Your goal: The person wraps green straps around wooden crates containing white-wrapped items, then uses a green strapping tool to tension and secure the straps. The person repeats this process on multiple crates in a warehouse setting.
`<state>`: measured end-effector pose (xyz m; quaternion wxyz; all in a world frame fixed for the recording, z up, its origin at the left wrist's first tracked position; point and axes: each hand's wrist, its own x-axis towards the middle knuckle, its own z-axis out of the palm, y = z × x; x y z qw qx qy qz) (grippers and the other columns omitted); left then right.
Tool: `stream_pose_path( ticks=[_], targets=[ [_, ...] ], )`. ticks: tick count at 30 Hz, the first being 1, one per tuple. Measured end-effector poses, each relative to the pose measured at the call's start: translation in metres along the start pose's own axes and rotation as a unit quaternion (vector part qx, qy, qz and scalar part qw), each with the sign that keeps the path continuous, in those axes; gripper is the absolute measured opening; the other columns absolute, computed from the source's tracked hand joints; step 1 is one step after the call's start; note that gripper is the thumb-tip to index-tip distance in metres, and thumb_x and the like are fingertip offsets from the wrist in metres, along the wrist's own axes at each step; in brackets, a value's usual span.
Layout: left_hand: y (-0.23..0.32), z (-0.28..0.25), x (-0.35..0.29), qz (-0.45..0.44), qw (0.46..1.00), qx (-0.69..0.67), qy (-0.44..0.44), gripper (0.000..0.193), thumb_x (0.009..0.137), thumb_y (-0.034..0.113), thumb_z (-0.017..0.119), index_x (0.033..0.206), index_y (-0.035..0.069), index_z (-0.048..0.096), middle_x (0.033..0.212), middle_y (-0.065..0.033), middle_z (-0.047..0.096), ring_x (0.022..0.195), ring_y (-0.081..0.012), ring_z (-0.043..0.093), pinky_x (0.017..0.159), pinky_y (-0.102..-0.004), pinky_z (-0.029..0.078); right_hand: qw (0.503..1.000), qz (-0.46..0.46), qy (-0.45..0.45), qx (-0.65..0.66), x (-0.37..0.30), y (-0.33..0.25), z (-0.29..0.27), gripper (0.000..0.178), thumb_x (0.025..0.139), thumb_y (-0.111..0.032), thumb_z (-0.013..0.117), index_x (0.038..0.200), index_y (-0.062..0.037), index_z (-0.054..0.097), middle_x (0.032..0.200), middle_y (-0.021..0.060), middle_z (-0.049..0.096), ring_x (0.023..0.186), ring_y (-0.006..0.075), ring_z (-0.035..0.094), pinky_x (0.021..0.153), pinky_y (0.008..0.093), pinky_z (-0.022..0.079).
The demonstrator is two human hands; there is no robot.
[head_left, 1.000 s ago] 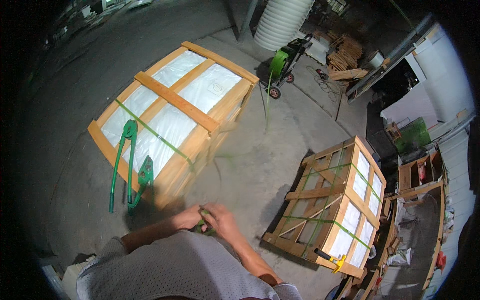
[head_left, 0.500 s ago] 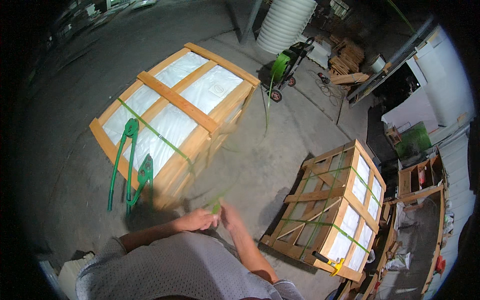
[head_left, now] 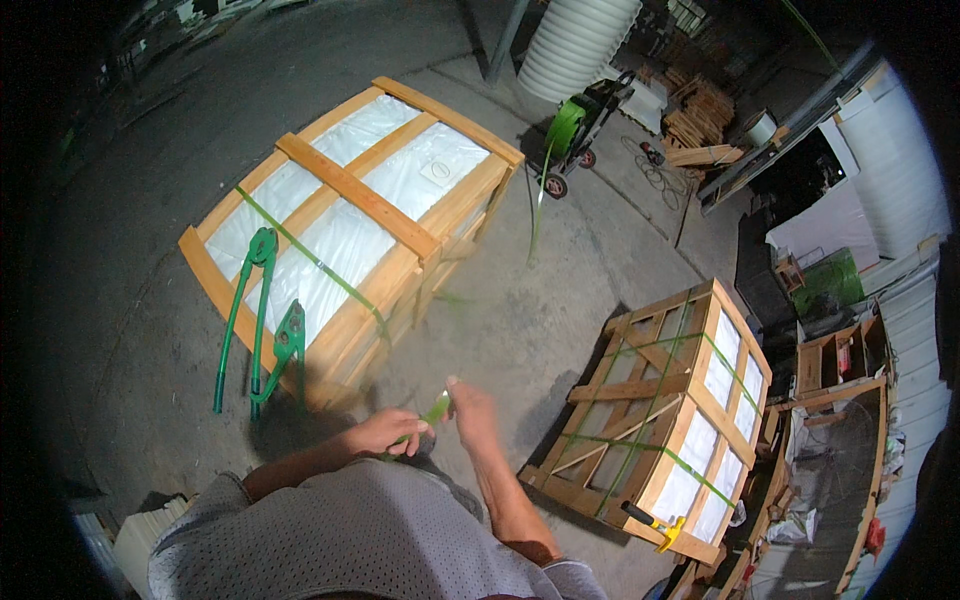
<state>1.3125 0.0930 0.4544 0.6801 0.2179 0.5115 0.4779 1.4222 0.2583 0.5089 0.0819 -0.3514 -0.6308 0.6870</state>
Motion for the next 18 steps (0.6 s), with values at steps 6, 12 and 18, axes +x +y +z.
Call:
stream_pose_path(
  ticks=[6, 12, 18],
  targets=[
    [-0.006, 0.006, 0.006, -0.018, 0.996, 0.087, -0.007, 0.033, 0.101, 0.025, 0.046, 0.100, -0.003, 0.063, 0.068, -0.0080, 0.063, 0.053, -0.0103, 0.050, 0.050, -0.0259, 0.041, 0.997, 0.038, -0.055, 0.039, -0.003, 0.006, -0.010, 0.037, 0.094, -0.032, 0.055, 0.076, -0.0023, 0.065, 0.067, 0.0050, 0.060, 0.063, 0.0149, 0.053, 0.058, 0.0300, 0.039],
    [-0.019, 0.002, 0.015, 0.022, 0.995, 0.101, 0.009, 0.037, 0.097, 0.034, 0.050, 0.093, 0.000, 0.065, 0.074, -0.0061, 0.064, 0.062, -0.0120, 0.055, 0.058, -0.0264, 0.044, 0.974, 0.070, 0.119, 0.179, 0.011, 0.025, -0.029, 0.033, 0.095, -0.031, 0.054, 0.079, -0.0034, 0.060, 0.068, 0.0053, 0.056, 0.059, 0.0158, 0.051, 0.056, 0.0305, 0.041],
    [-0.043, -0.001, 0.023, 0.037, 0.985, 0.166, 0.003, 0.036, 0.099, 0.030, 0.048, 0.092, -0.002, 0.064, 0.090, -0.0068, 0.065, 0.079, -0.0141, 0.056, 0.075, -0.0299, 0.046, 0.931, -0.011, 0.212, 0.297, 0.025, 0.035, -0.073, 0.034, 0.097, -0.031, 0.053, 0.081, -0.0022, 0.057, 0.070, 0.0075, 0.056, 0.056, 0.0165, 0.050, 0.054, 0.0313, 0.041]
  ],
)
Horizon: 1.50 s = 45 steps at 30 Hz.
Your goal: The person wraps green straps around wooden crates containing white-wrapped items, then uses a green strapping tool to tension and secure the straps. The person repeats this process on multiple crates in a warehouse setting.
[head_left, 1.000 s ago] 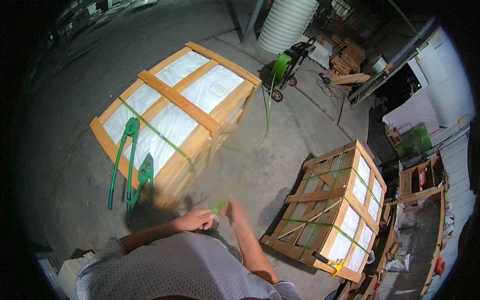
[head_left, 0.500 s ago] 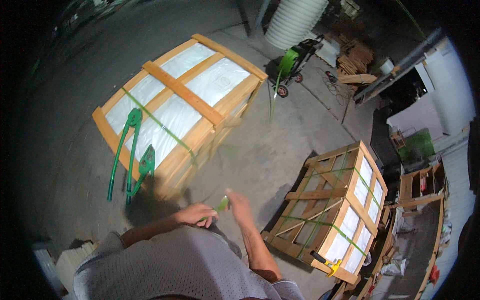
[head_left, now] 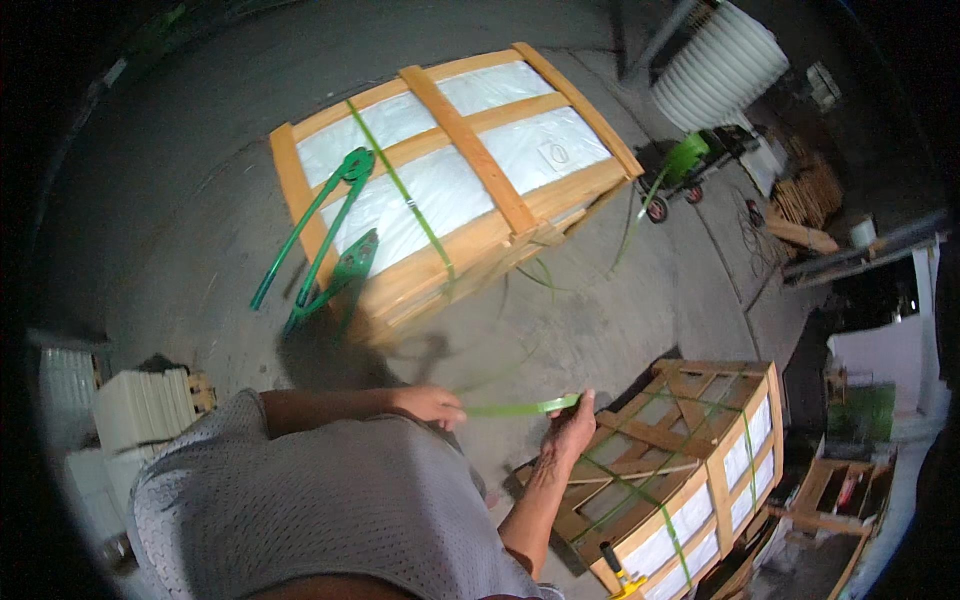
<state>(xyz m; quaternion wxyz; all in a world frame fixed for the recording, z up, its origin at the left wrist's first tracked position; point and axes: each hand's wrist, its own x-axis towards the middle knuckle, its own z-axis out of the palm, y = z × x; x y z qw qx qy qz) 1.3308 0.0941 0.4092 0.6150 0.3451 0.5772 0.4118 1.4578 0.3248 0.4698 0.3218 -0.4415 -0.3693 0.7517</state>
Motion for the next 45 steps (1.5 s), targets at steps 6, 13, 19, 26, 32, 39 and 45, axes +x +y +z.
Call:
stream_pose_path(
  ticks=[6, 13, 19, 26, 32, 39, 45],
  targets=[
    [0.008, 0.016, 0.019, -0.007, 0.999, -0.035, -0.010, 0.035, 0.099, 0.030, 0.048, 0.094, -0.001, 0.063, 0.074, -0.0025, 0.061, 0.067, -0.0125, 0.056, 0.065, -0.0293, 0.047, 0.980, 0.027, -0.114, -0.158, -0.015, 0.014, -0.004, 0.029, 0.093, -0.027, 0.060, 0.103, -0.0003, 0.063, 0.093, 0.0073, 0.063, 0.084, 0.0168, 0.057, 0.074, 0.0334, 0.046],
    [0.031, 0.025, 0.032, -0.004, 0.992, -0.125, 0.032, 0.030, 0.100, 0.022, 0.045, 0.102, -0.003, 0.060, 0.074, -0.0053, 0.061, 0.065, -0.0113, 0.056, 0.062, -0.0268, 0.048, 0.911, 0.077, -0.248, -0.320, -0.049, 0.030, 0.000, 0.033, 0.092, -0.023, 0.059, 0.113, 0.0014, 0.063, 0.097, 0.0068, 0.064, 0.086, 0.0147, 0.056, 0.080, 0.0300, 0.045],
    [0.036, 0.029, 0.050, -0.029, 0.994, -0.102, -0.015, 0.035, 0.102, 0.026, 0.041, 0.101, -0.004, 0.060, 0.077, -0.0071, 0.062, 0.068, -0.0127, 0.058, 0.065, -0.0274, 0.049, 0.918, 0.074, -0.263, -0.289, -0.042, 0.018, -0.006, 0.027, 0.095, -0.022, 0.056, 0.105, 0.0007, 0.067, 0.090, 0.0026, 0.064, 0.085, 0.0124, 0.055, 0.079, 0.0276, 0.044],
    [0.042, 0.008, 0.054, -0.058, 0.992, -0.098, -0.048, 0.040, 0.103, 0.029, 0.039, 0.097, -0.005, 0.059, 0.070, -0.0065, 0.061, 0.065, -0.0129, 0.057, 0.063, -0.0273, 0.047, 0.932, -0.010, -0.198, -0.303, 0.004, -0.011, -0.005, 0.028, 0.092, -0.023, 0.058, 0.101, 0.0011, 0.069, 0.091, 0.0071, 0.068, 0.089, 0.0138, 0.059, 0.082, 0.0288, 0.045],
    [0.070, -0.019, 0.074, -0.082, 0.994, -0.068, -0.023, 0.037, 0.101, 0.031, 0.042, 0.090, 0.000, 0.059, 0.057, 0.0002, 0.050, 0.049, -0.0086, 0.042, 0.049, -0.0269, 0.037, 0.749, -0.147, -0.121, -0.634, 0.047, 0.005, 0.006, 0.031, 0.094, -0.025, 0.057, 0.102, 0.0026, 0.067, 0.088, 0.0115, 0.068, 0.082, 0.0196, 0.062, 0.077, 0.0322, 0.048],
    [0.083, -0.060, 0.089, -0.027, 0.995, -0.069, -0.064, 0.032, 0.098, 0.031, 0.046, 0.090, 0.004, 0.062, 0.059, 0.0011, 0.051, 0.048, -0.0079, 0.044, 0.046, -0.0262, 0.038, 0.982, -0.018, -0.057, -0.181, 0.069, -0.020, 0.030, 0.028, 0.092, -0.023, 0.059, 0.098, 0.0039, 0.066, 0.083, 0.0103, 0.066, 0.081, 0.0212, 0.062, 0.075, 0.0330, 0.049],
    [0.096, -0.078, 0.093, -0.015, 0.991, -0.088, -0.095, 0.034, 0.101, 0.030, 0.043, 0.090, 0.001, 0.059, 0.064, -0.0017, 0.053, 0.054, -0.0101, 0.048, 0.052, -0.0262, 0.042, 0.987, -0.062, -0.104, -0.102, 0.067, -0.044, 0.042, 0.040, 0.093, -0.031, 0.056, 0.114, 0.0034, 0.058, 0.103, 0.0127, 0.063, 0.098, 0.0225, 0.060, 0.088, 0.0364, 0.045]
  ],
)
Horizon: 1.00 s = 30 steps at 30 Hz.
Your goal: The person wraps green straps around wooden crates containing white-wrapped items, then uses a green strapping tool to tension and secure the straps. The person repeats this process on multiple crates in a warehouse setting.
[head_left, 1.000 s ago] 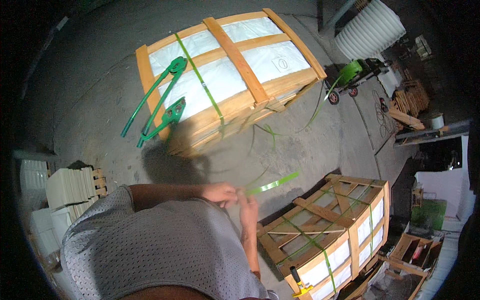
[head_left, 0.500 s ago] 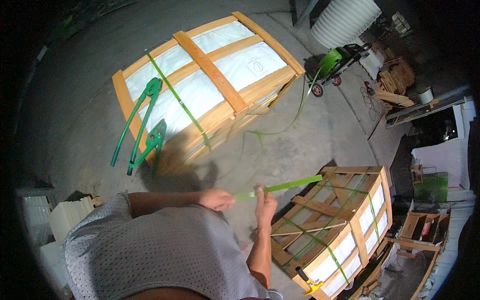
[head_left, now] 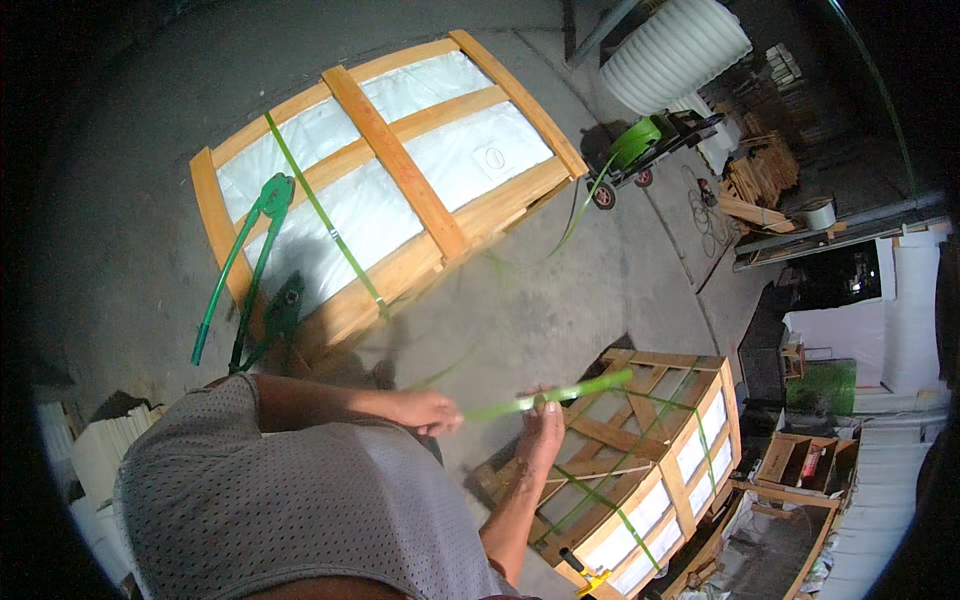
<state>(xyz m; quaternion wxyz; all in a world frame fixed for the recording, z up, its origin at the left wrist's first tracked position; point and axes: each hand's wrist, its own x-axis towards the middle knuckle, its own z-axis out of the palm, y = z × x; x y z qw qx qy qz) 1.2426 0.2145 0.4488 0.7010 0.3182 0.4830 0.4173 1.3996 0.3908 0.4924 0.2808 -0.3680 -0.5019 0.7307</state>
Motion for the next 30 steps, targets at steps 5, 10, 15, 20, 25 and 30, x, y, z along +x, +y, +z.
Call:
stream_pose_path(
  ticks=[5, 10, 15, 20, 25, 30],
  targets=[
    [0.056, -0.012, -0.014, 0.139, 0.951, -0.243, 0.134, 0.034, 0.101, 0.029, 0.042, 0.090, 0.001, 0.057, 0.059, -0.0020, 0.049, 0.049, -0.0109, 0.045, 0.048, -0.0271, 0.040, 0.964, 0.058, -0.199, -0.164, -0.021, 0.035, 0.061, 0.048, 0.094, -0.035, 0.054, 0.125, 0.0010, 0.056, 0.129, 0.0140, 0.056, 0.118, 0.0236, 0.051, 0.102, 0.0354, 0.037],
    [0.091, -0.054, -0.062, 0.257, 0.852, -0.214, 0.402, 0.023, 0.100, 0.022, 0.040, 0.090, 0.004, 0.051, 0.057, 0.0007, 0.044, 0.046, -0.0103, 0.042, 0.046, -0.0275, 0.038, 0.877, 0.071, -0.382, -0.283, -0.053, 0.067, 0.082, 0.048, 0.094, -0.038, 0.055, 0.122, 0.0003, 0.058, 0.117, 0.0151, 0.063, 0.110, 0.0243, 0.059, 0.095, 0.0337, 0.043],
    [0.077, -0.116, -0.167, 0.457, 0.724, -0.354, 0.376, 0.014, 0.097, 0.024, 0.049, 0.091, 0.011, 0.052, 0.066, 0.0036, 0.044, 0.056, -0.0101, 0.044, 0.054, -0.0268, 0.041, 0.795, -0.088, -0.370, -0.472, -0.027, 0.101, 0.029, 0.039, 0.092, -0.037, 0.056, 0.105, -0.0017, 0.066, 0.095, 0.0208, 0.067, 0.089, 0.0374, 0.063, 0.079, 0.0410, 0.049],
    [0.042, -0.087, -0.219, 0.454, 0.627, -0.309, 0.552, 0.024, 0.099, 0.031, 0.046, 0.099, 0.008, 0.053, 0.074, 0.0006, 0.049, 0.063, -0.0126, 0.049, 0.059, -0.0287, 0.044, 0.727, -0.023, -0.428, -0.537, -0.025, 0.096, -0.022, 0.040, 0.094, -0.042, 0.052, 0.093, -0.0039, 0.067, 0.082, 0.0184, 0.067, 0.078, 0.0392, 0.063, 0.067, 0.0441, 0.050],
    [0.003, 0.006, -0.157, 0.328, 0.705, -0.209, 0.594, 0.031, 0.100, 0.036, 0.044, 0.101, 0.006, 0.053, 0.078, -0.0059, 0.058, 0.067, -0.0191, 0.059, 0.062, -0.0335, 0.050, 0.772, -0.005, -0.462, -0.436, -0.066, 0.093, 0.002, 0.043, 0.096, -0.042, 0.050, 0.084, -0.0024, 0.064, 0.069, 0.0156, 0.062, 0.066, 0.0333, 0.062, 0.062, 0.0405, 0.048],
    [-0.013, 0.080, -0.125, 0.308, 0.724, -0.127, 0.604, 0.033, 0.099, 0.037, 0.046, 0.098, 0.005, 0.055, 0.064, -0.0052, 0.054, 0.051, -0.0156, 0.053, 0.051, -0.0295, 0.047, 0.788, 0.019, -0.505, -0.352, -0.119, 0.108, 0.018, 0.041, 0.097, -0.038, 0.050, 0.085, -0.0010, 0.063, 0.062, 0.0128, 0.055, 0.059, 0.0239, 0.056, 0.059, 0.0363, 0.045]
  ],
)
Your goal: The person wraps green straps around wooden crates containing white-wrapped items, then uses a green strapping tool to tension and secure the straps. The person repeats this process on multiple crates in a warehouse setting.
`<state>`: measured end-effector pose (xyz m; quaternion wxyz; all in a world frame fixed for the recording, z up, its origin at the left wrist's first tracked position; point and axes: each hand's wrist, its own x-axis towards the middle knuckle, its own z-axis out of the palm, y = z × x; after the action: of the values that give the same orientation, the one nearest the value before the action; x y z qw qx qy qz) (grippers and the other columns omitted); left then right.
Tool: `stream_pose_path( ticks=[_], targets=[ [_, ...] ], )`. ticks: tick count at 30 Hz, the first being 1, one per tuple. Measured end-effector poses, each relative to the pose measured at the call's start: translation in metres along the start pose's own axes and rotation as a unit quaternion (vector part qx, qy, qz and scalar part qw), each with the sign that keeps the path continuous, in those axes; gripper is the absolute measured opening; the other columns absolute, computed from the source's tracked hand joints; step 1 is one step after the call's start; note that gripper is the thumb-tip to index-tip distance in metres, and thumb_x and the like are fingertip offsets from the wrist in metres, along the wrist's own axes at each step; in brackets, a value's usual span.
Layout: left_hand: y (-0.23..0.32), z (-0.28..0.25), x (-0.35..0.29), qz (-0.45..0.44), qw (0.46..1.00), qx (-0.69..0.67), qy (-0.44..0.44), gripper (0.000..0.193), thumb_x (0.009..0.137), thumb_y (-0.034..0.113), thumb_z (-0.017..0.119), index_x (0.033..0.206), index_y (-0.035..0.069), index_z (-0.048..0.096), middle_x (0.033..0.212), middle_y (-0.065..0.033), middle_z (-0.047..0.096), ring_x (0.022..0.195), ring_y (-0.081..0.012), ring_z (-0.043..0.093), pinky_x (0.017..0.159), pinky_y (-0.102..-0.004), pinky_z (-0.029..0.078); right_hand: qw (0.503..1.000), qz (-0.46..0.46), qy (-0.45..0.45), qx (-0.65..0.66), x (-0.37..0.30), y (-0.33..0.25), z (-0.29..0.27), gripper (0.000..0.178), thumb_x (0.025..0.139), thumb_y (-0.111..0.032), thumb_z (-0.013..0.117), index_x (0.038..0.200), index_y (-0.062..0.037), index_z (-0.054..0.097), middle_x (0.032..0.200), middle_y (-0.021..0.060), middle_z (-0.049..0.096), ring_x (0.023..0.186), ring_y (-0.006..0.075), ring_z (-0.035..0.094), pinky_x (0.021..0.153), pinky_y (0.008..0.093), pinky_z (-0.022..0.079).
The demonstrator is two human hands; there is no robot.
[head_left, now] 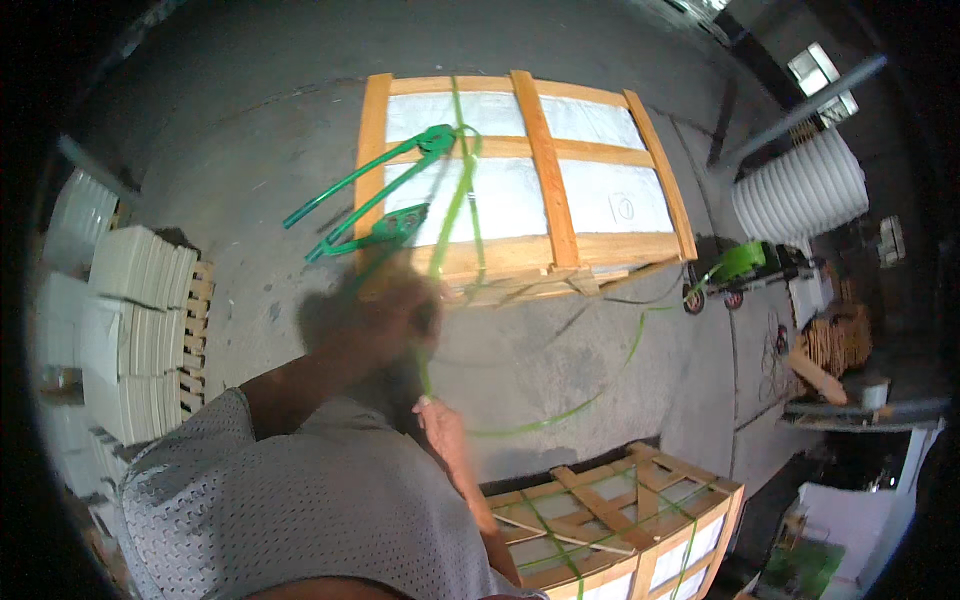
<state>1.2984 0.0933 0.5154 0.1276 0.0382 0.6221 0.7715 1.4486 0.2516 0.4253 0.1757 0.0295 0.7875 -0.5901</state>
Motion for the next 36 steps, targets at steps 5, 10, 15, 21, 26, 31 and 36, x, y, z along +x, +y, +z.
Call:
stream_pose_path(
  ticks=[5, 10, 15, 21, 26, 31, 36],
  targets=[
    [0.008, -0.008, -0.052, -0.106, 0.989, 0.052, -0.092, 0.035, 0.099, 0.034, 0.043, 0.093, 0.004, 0.058, 0.055, -0.0015, 0.049, 0.045, -0.0115, 0.046, 0.047, -0.0261, 0.038, 0.995, -0.012, -0.041, 0.096, -0.021, -0.016, 0.005, 0.032, 0.092, -0.029, 0.059, 0.112, -0.0033, 0.063, 0.110, 0.0107, 0.064, 0.101, 0.0234, 0.059, 0.088, 0.0324, 0.046],
    [-0.012, -0.028, -0.092, 0.046, 0.925, 0.208, -0.314, 0.039, 0.098, 0.034, 0.042, 0.086, 0.002, 0.060, 0.055, 0.0013, 0.049, 0.046, -0.0098, 0.042, 0.048, -0.0263, 0.035, 0.886, -0.043, 0.022, 0.461, -0.007, -0.054, -0.035, 0.046, 0.091, -0.028, 0.061, 0.126, 0.0001, 0.053, 0.113, 0.0141, 0.060, 0.107, 0.0235, 0.056, 0.090, 0.0393, 0.046],
    [-0.019, -0.060, -0.119, -0.111, 0.919, 0.171, -0.338, 0.038, 0.098, 0.031, 0.041, 0.083, 0.001, 0.061, 0.054, 0.0006, 0.049, 0.048, -0.0105, 0.044, 0.051, -0.0273, 0.037, 0.912, -0.026, 0.065, 0.405, 0.005, -0.080, -0.035, 0.041, 0.092, -0.024, 0.060, 0.123, 0.0020, 0.053, 0.102, 0.0121, 0.063, 0.093, 0.0224, 0.059, 0.080, 0.0373, 0.050],
    [-0.021, -0.123, -0.155, -0.145, 0.853, 0.361, -0.347, 0.014, 0.086, 0.013, 0.050, 0.087, 0.007, 0.063, 0.077, -0.0066, 0.061, 0.067, -0.0221, 0.058, 0.059, -0.0338, 0.045, 0.986, 0.016, 0.163, 0.008, -0.001, -0.051, 0.066, 0.033, 0.094, -0.028, 0.054, 0.106, -0.0002, 0.065, 0.086, 0.0118, 0.067, 0.078, 0.0195, 0.061, 0.073, 0.0329, 0.047],
    [-0.047, -0.190, -0.186, -0.008, 0.843, 0.345, -0.413, 0.015, 0.088, 0.014, 0.050, 0.083, 0.008, 0.062, 0.074, -0.0076, 0.060, 0.062, -0.0204, 0.057, 0.057, -0.0329, 0.045, 0.959, 0.091, 0.104, 0.246, -0.001, -0.010, 0.128, 0.031, 0.092, -0.028, 0.053, 0.107, -0.0024, 0.062, 0.092, 0.0088, 0.066, 0.083, 0.0200, 0.060, 0.076, 0.0334, 0.046],
    [-0.054, -0.251, -0.210, -0.070, 0.841, 0.330, -0.424, 0.013, 0.087, 0.015, 0.051, 0.083, 0.008, 0.062, 0.074, -0.0087, 0.060, 0.065, -0.0245, 0.059, 0.061, -0.0375, 0.048, 0.831, 0.048, 0.178, 0.525, -0.001, -0.014, 0.099, 0.030, 0.091, -0.026, 0.060, 0.110, -0.0026, 0.058, 0.101, 0.0074, 0.062, 0.093, 0.0196, 0.057, 0.086, 0.0346, 0.043],
    [-0.054, -0.285, -0.222, -0.037, 0.844, 0.273, -0.460, 0.004, 0.081, 0.007, 0.056, 0.083, 0.010, 0.058, 0.079, -0.0064, 0.059, 0.071, -0.0253, 0.059, 0.063, -0.0368, 0.048, 0.861, -0.005, 0.193, 0.472, -0.017, -0.057, 0.075, 0.034, 0.092, -0.028, 0.062, 0.111, 0.0002, 0.057, 0.096, 0.0090, 0.063, 0.094, 0.0226, 0.059, 0.084, 0.0370, 0.044]
  ],
)
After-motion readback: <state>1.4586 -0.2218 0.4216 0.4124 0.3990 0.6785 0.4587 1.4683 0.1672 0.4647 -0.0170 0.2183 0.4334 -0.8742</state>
